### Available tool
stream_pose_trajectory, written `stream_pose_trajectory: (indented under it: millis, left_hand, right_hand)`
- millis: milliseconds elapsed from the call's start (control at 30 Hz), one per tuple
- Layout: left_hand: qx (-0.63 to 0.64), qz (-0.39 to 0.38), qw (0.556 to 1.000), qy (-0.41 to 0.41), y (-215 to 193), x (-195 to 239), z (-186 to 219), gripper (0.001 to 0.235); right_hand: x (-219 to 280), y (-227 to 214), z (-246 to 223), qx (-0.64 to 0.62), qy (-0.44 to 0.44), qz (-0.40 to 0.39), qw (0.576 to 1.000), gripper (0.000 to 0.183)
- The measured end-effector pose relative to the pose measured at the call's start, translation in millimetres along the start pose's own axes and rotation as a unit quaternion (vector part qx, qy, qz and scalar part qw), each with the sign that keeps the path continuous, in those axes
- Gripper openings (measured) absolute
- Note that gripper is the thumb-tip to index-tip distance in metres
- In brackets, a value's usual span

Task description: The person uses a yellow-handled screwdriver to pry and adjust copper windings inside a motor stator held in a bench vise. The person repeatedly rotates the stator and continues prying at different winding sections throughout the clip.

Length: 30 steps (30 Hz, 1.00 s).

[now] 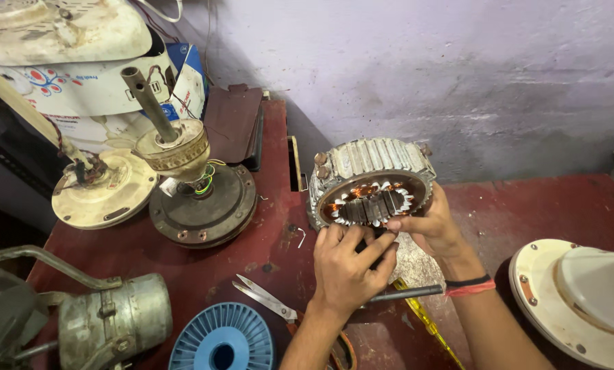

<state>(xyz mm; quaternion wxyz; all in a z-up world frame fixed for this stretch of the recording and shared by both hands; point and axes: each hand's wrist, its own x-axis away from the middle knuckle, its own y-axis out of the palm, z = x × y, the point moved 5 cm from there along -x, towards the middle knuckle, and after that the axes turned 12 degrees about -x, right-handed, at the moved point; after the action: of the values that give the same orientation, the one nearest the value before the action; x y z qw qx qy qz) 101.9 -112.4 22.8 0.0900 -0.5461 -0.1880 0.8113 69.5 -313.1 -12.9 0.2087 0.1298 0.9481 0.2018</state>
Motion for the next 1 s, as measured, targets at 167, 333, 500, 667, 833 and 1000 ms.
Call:
stream_pose_trajectory:
  millis: [167, 333, 500, 667, 833, 1000]
  left_hand:
    - [0.006, 0.005, 1.0, -0.005, 1.2, -0.7, -0.3, 0.017]
    - [0.013, 0.015, 1.0, -0.012, 1.7, -1.0, -1.2, 0.017]
    - [0.025, 0.035, 0.999, -0.014, -0.7, 1.6, -1.3, 0.016]
    - [0.032, 0.051, 0.998, -0.029, -2.1, 3.9, 2.5, 0.017]
    - [0.047, 0.033, 0.996, -0.063, -13.8, 2.3, 11.5, 0.019]
    - [0.074, -0.055, 0.994, -0.056, -29.2, 5.0, 13.0, 0.022]
  right_hand:
    - [4.3, 7.8, 2.4, 0.0, -0.016, 0.032, 0.999, 0.066]
    - [5.3, 9.3, 4.1, 0.002, -0.008, 0.03, 1.0, 0.068]
    - [2.2, 4.9, 6.8, 0.006, 0.009, 0.018, 1.0, 0.07]
    - [1.8, 1.4, 3.7, 0.018, 0.015, 0.025, 0.999, 0.073]
    - [7.0, 16.6, -8.3, -0.003, 0.024, 0.029, 0.999, 0.075]
    - [31.2, 32.9, -20.6, -0.005, 0.023, 0.062, 0.998, 0.073]
